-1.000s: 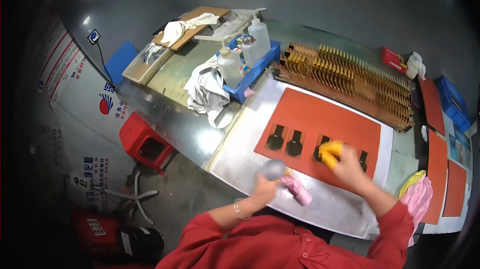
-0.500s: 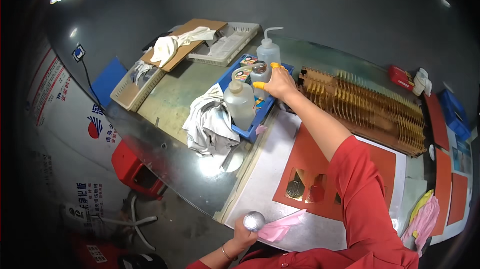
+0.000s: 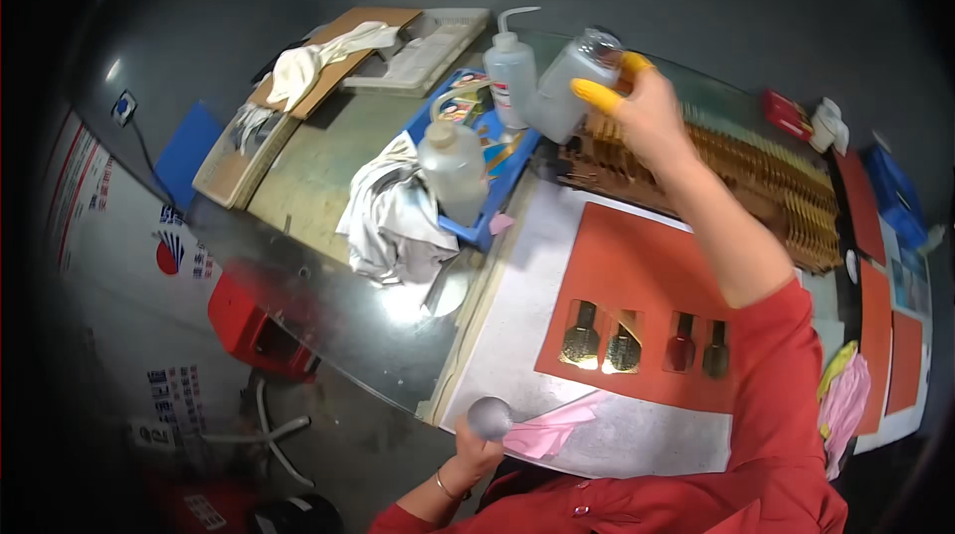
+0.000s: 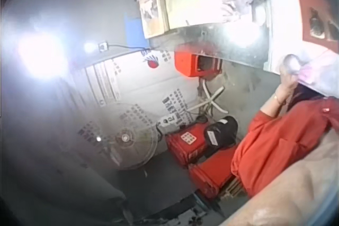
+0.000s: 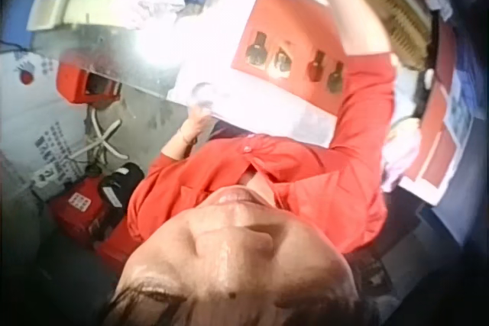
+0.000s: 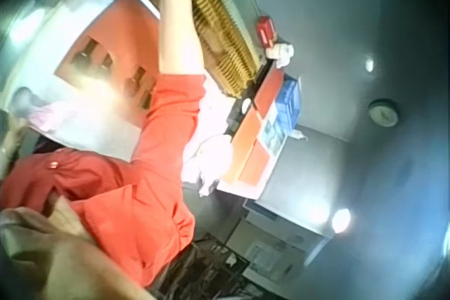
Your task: The person puts on yellow finger cots and then pours a liquid from a large plastic bottle into a smaller container. The person is working at a table with various craft supplies, including red mats and wooden racks.
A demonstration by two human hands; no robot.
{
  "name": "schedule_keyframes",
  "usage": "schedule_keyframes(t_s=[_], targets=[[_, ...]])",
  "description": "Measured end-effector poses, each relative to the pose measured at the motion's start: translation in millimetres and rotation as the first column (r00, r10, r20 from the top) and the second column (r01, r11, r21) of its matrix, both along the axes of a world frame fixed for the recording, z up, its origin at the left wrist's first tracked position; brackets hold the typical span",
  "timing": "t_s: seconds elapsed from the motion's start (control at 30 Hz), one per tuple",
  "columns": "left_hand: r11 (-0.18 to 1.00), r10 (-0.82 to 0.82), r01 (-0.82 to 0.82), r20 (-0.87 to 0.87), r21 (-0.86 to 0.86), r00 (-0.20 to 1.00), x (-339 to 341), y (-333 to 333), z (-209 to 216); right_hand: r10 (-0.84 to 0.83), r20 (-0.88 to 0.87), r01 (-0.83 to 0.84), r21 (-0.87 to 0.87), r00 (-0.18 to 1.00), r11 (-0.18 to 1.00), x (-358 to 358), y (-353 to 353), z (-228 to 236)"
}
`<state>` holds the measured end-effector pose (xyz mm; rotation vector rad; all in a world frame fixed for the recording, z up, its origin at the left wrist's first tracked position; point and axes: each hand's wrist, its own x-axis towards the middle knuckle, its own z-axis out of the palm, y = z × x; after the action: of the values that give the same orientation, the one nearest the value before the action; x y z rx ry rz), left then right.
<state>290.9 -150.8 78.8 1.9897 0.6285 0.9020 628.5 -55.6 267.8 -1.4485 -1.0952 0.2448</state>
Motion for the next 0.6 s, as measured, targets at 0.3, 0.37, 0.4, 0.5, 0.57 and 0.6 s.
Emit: schedule_keyframes(t_s=[0.3, 0.37, 0.4, 0.5, 0.57, 0.6], targets=[[0.993, -0.059, 0.044, -0.134, -0.113, 0.989, 16, -3, 9, -0.456, 0.143, 0.477, -0.21, 0.879, 0.853, 89, -359, -53], [0.986, -0.12, 0.106, -0.105, -0.125, 0.987, 33, -12, 2, -0.612, 0.127, 0.619, -0.296, 0.78, 0.728, 100, -428, -67], [0.972, -0.142, 0.122, -0.09, -0.202, 0.986, 34, -17, 1, -0.622, 0.147, 0.635, -0.278, 0.769, 0.721, 104, -443, -74], [0.833, -0.284, 0.242, -0.01, -0.498, 0.959, 64, -59, 30, -0.731, 0.167, 0.749, -0.189, 0.662, 0.635, 147, -500, -112], [0.607, -0.393, 0.317, 0.072, -0.729, 0.917, 76, -88, 46, -0.761, 0.295, 0.81, -0.088, 0.578, 0.58, 168, -504, -129], [0.501, -0.502, 0.375, 0.092, -0.78, 0.86, 90, -99, 47, -0.755, 0.291, 0.808, -0.148, 0.587, 0.571, 176, -513, -133]])
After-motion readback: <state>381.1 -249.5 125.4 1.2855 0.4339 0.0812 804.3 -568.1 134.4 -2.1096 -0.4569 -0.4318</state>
